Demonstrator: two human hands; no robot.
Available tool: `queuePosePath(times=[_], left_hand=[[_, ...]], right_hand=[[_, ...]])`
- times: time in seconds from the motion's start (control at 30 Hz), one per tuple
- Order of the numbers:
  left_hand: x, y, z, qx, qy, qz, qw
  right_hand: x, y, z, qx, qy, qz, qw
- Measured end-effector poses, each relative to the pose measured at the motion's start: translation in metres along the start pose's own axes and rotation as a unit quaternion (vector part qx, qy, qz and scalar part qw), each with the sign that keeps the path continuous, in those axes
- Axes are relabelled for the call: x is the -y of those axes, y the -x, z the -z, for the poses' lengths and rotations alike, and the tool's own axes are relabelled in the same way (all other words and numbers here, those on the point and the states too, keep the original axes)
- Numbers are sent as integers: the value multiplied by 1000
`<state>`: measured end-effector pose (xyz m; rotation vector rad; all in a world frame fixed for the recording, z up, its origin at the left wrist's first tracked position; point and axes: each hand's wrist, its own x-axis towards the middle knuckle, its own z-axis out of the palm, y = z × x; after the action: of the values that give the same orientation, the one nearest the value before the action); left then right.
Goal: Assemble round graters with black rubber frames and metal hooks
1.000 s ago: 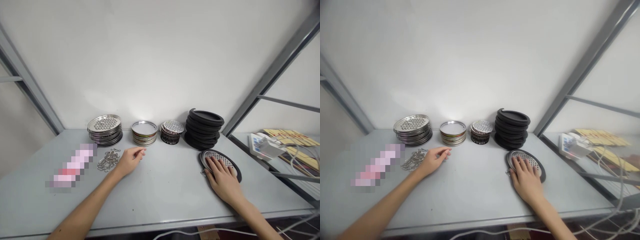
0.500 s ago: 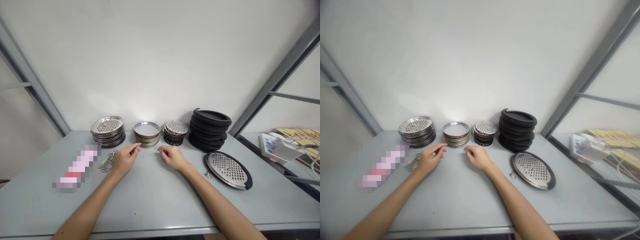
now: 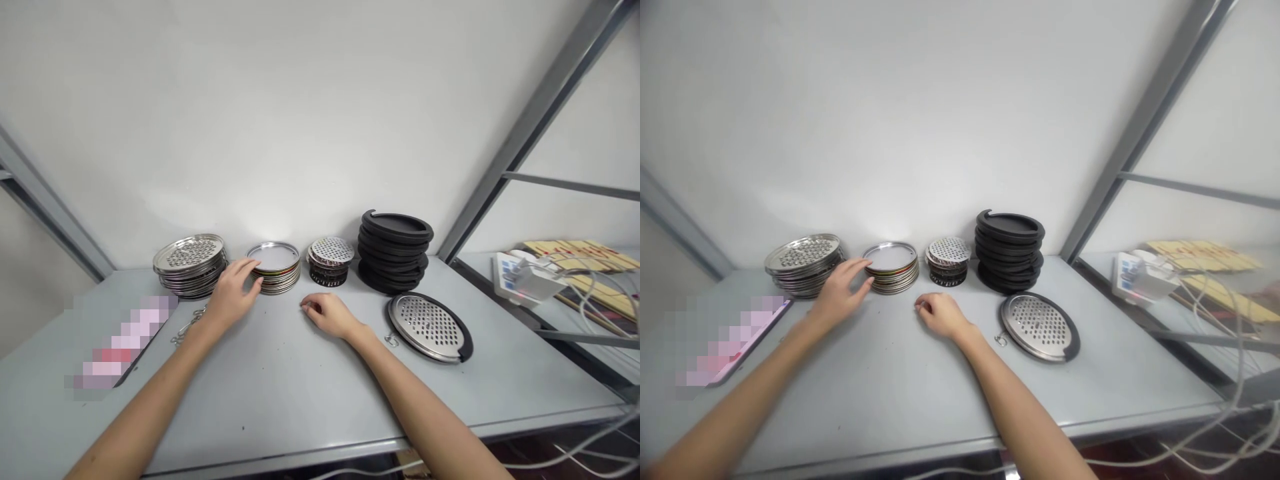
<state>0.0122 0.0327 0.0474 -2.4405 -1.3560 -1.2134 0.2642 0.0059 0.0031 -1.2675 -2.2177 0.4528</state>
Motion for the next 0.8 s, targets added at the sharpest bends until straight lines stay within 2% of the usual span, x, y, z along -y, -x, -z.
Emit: queuePosePath(times=[0.1, 0.23, 0.43, 0.67, 0.73, 0.8], left_hand=[[11, -24, 0, 140, 23, -22, 990], [18, -42, 3, 179, 37, 0, 983], [6, -48, 6, 105, 10, -8, 994], [9, -68, 11, 90, -40, -39, 994], [10, -72, 16, 60, -38, -55, 996], [6, -70, 25, 5, -30, -90, 996]], right_hand=[[0, 1, 0, 4, -4, -4, 1000], [-1, -1, -1, 8, -2, -8, 1000], [-4, 0, -4, 7, -4, -8, 1000], [-5, -1, -3, 6, -15, -6, 1000], [-4, -1, -3, 6, -18, -11, 1000], [-4, -1, -3, 5, -19, -14, 1000]])
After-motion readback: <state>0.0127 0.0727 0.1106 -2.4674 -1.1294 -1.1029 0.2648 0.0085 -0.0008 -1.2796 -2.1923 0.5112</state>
